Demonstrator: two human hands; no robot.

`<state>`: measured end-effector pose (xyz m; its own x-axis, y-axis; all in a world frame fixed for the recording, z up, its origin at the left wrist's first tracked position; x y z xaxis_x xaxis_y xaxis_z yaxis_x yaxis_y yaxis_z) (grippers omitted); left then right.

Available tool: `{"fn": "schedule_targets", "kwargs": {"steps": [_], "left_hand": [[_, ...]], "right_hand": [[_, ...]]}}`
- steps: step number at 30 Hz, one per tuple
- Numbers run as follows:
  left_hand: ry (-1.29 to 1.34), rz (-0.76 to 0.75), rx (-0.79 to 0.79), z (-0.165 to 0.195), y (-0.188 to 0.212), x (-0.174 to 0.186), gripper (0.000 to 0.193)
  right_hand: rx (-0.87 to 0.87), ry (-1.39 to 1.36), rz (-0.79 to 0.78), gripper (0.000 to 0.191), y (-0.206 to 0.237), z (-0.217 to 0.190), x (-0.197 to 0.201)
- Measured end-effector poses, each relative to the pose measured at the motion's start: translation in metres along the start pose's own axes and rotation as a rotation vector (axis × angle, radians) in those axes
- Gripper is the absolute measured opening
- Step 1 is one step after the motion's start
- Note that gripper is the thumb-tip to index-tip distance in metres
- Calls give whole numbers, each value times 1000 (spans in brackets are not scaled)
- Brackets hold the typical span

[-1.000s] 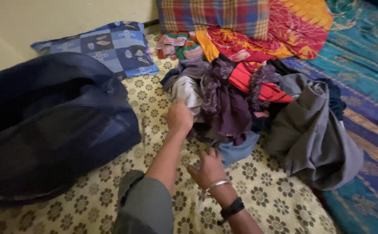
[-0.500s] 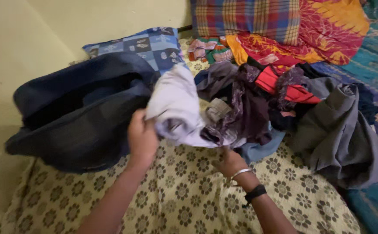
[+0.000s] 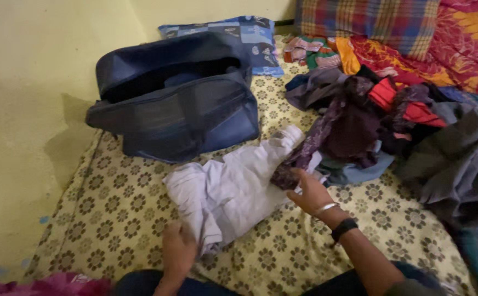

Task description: The person sits on a bed and folds clothes one at a time, first a blue shirt, then a pair of light gray pants, smoothing and rolling each. They place the folded items into an open duffel bag and begin folding a purple garment.

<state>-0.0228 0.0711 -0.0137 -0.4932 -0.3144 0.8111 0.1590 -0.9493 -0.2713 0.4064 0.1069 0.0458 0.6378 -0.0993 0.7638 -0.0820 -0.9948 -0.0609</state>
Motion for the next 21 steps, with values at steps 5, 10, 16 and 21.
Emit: {"fn": "schedule_targets", "kwargs": {"steps": [5,10,16,21], "left_hand": [[61,-38,-147,93,-12,27,105],[7,-431,39,63,-30,-10,100],[-432,-340,-14,-90,-74,46,45],[-94,184,262,-99,-76,94,36]], "right_hand": [[292,123,-256,58,13,-24,-61],[280,1409,-251,34,-34,39,-45],[-124,100,948,75,4,86,145],[-353,-177,625,47,-18,95,72]]}}
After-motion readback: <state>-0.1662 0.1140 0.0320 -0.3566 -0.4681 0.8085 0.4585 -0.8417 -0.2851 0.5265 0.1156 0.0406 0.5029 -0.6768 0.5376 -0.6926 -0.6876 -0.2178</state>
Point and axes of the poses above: each hand's wrist, its own y-axis away from the middle knuckle, its own x-axis out of the back of the hand, z = x × y, the point moved 10 cm from there along -y, towards the middle knuckle, and after that the axes turned 2 degrees about z, right-handed, at the moved point
